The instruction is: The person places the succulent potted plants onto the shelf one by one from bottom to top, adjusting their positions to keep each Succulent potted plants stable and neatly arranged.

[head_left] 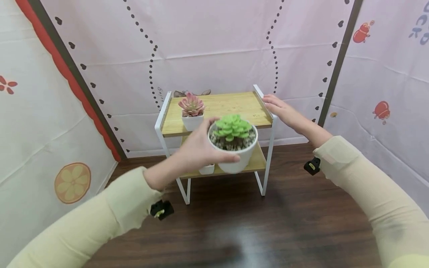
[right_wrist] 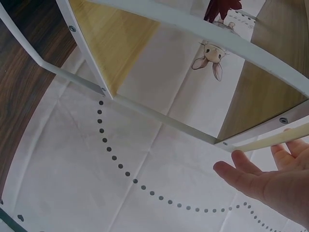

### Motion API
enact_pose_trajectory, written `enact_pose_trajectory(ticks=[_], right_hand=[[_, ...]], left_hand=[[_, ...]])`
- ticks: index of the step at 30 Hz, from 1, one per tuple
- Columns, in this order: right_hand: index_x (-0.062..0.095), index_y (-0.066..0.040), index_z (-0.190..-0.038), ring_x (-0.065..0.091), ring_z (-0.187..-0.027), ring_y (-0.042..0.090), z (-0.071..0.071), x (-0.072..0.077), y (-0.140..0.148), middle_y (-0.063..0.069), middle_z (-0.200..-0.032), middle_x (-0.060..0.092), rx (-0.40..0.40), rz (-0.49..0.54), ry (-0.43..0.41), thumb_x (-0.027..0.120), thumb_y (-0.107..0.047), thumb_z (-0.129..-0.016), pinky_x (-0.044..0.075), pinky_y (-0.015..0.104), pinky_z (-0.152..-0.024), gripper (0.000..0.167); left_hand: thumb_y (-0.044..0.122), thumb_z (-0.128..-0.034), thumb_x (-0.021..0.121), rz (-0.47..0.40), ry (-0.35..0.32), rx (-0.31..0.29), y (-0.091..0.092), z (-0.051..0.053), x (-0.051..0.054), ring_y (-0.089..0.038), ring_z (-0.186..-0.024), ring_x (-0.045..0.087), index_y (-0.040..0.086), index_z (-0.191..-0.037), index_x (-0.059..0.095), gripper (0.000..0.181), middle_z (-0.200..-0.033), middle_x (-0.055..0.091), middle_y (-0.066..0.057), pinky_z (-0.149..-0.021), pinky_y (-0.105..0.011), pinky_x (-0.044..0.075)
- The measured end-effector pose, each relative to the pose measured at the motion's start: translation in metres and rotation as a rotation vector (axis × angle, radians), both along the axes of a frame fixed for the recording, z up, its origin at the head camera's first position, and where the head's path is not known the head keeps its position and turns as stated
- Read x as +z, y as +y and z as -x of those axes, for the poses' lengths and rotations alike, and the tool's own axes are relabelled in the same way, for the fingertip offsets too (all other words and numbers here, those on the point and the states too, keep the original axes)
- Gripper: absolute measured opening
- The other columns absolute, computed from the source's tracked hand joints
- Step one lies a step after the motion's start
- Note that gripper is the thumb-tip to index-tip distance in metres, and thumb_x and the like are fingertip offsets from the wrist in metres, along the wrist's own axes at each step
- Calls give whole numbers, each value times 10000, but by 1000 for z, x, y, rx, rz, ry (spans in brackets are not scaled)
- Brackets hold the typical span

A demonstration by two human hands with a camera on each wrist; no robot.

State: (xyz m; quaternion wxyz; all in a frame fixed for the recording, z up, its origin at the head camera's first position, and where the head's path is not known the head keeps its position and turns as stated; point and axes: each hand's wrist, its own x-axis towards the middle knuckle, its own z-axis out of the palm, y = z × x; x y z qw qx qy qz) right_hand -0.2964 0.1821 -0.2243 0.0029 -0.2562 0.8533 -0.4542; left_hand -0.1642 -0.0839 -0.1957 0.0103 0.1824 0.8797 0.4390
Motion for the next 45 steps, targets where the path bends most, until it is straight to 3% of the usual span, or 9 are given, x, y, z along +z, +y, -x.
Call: enact_pose_trajectory(ticks=[6,10,13,16,21,25,29,36,45], right_hand=[[312,40,-1383,110,-1386,306,3,2,0,142,-1494,175,10,6,20,322,-220,-990,79,535,-1109,471],[330,29,-1378,140,-1376,300,4,2,-1,141,-1472,213,27,8,28,319,-225,-994,95,528,-1109,460],[337,8,-1381,147,-1375,293,3,1,-1,130,-1466,227,28,8,29,315,-237,-996,99,530,-1108,457],[338,2,-1383,138,-1380,290,3,1,-1,125,-1473,220,29,9,23,311,-238,-997,94,529,-1109,455],[316,6,-1395,96,-1393,287,3,0,-1,124,-1499,171,16,5,6,311,-246,-996,77,520,-1115,472],[286,-3,-1412,60,-1400,292,1,-2,0,133,-1513,126,25,5,2,317,-331,-986,61,525,-1116,539],[277,-21,-1420,52,-1401,292,0,-2,0,138,-1514,116,29,9,10,320,-392,-975,56,537,-1111,581],[260,21,-1414,55,-1400,297,2,-1,-1,152,-1512,114,-7,-7,-10,305,-264,-993,63,515,-1119,510],[254,20,-1417,35,-1403,292,0,0,-2,153,-1516,98,-7,7,-22,303,-243,-994,58,526,-1115,501]], left_hand=[[381,-576,855,28,24,46,6,14,41,-205,-1146,471,100,-1373,284,1019,-1293,437,-81,-947,-386,439],[403,-621,826,53,4,76,12,26,56,-206,-1165,459,88,-1372,275,984,-1302,439,-84,-975,-384,408],[412,-635,815,52,-14,78,20,37,62,-194,-1181,450,80,-1385,259,990,-1317,431,-81,-983,-365,398],[405,-641,811,38,-21,77,28,47,63,-177,-1163,462,72,-1382,276,973,-1306,447,-73,-968,-338,410],[326,-661,811,-50,-28,44,36,62,57,-161,-1036,546,60,-1240,464,725,-1168,557,-59,-861,-293,476],[324,-665,807,-50,-26,75,39,71,53,-164,-1023,542,45,-1219,458,711,-1166,548,-71,-840,-279,480],[320,-680,797,-62,-45,100,41,77,50,-179,-1027,543,34,-1235,439,720,-1196,528,-88,-810,-286,502],[352,-693,782,-76,-76,129,43,83,46,-183,-1068,520,45,-1296,376,789,-1241,491,-90,-833,-296,495],[352,-706,770,-65,-57,104,42,90,44,-186,-1058,526,45,-1301,380,774,-1245,491,-94,-819,-297,499]])
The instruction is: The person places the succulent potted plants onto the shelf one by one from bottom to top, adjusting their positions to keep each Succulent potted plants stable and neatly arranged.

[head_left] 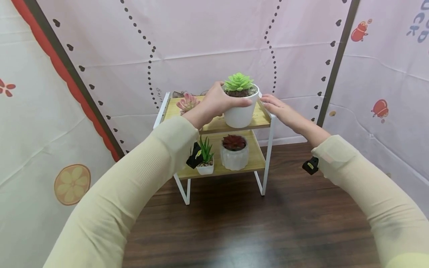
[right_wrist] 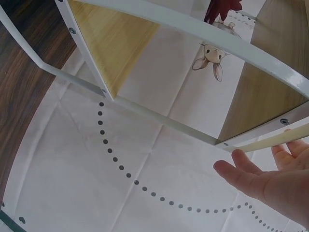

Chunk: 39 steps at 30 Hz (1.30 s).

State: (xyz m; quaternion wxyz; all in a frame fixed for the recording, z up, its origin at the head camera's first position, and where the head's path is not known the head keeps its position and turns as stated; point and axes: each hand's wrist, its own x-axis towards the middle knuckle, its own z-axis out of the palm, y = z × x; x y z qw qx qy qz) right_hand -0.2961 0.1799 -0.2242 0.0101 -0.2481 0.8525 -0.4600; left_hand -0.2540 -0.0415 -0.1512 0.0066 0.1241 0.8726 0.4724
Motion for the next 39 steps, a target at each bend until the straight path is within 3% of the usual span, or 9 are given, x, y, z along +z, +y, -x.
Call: enact_pose_trajectory(ticks=[7,18,24,27,30,31,33,37,39], right_hand=[[281,3,-1409,73,-1395,288,3,-2,1,137,-1506,131,10,4,9,296,-250,-993,95,559,-1098,487],[252,-16,-1427,41,-1400,291,0,-2,2,118,-1522,91,4,4,-12,282,-293,-994,98,612,-1072,516],[245,-30,-1434,31,-1404,289,0,-3,2,104,-1529,82,-5,-1,-18,283,-306,-994,89,619,-1070,521],[257,-28,-1430,35,-1404,285,0,-5,2,105,-1527,93,-2,5,-11,287,-307,-994,83,601,-1080,518],[280,-21,-1418,56,-1400,284,0,-5,1,108,-1518,119,1,16,0,293,-289,-995,87,585,-1087,501],[283,-17,-1416,59,-1400,283,0,-6,0,107,-1517,122,-2,18,1,295,-283,-995,89,582,-1089,498],[280,-15,-1416,59,-1400,285,0,-5,0,105,-1519,117,-7,18,-2,297,-278,-994,93,587,-1086,498],[264,-19,-1424,47,-1402,291,-1,-5,-2,103,-1527,95,-14,15,-15,302,-289,-991,103,607,-1074,512],[257,-20,-1427,40,-1403,292,-1,-5,-2,102,-1530,87,-20,16,-22,303,-294,-990,106,602,-1077,519]], left_hand=[[338,-705,774,-14,-10,11,1,2,1,-194,-1061,533,53,-1283,404,743,-1238,502,-93,-796,-303,519],[342,-707,772,-65,-57,15,2,2,-1,-193,-1129,485,67,-1379,253,893,-1321,399,-96,-832,-325,512],[397,-699,770,58,4,75,4,-3,-1,-236,-1297,347,106,-1462,58,1083,-1466,251,-123,-979,-354,423],[436,-700,760,148,8,97,2,-13,5,-256,-1356,242,136,-1468,-69,1169,-1521,121,-123,-984,-381,418],[442,-718,744,218,30,65,-4,-31,14,-271,-1369,205,137,-1465,-96,1165,-1527,83,-133,-1012,-423,383],[452,-725,735,243,52,53,-8,-38,18,-271,-1381,177,142,-1463,-111,1165,-1531,65,-131,-1057,-430,321],[475,-752,701,283,132,27,-19,-53,24,-257,-1396,123,142,-1463,-121,1136,-1537,34,-119,-1120,-421,173],[479,-815,622,243,281,34,-52,-80,30,-303,-1361,222,220,-1466,-110,1013,-1542,10,-39,-1083,-453,262],[468,-848,579,247,365,62,-71,-87,27,-304,-1352,233,226,-1469,-92,946,-1540,-9,-9,-1080,-463,266]])
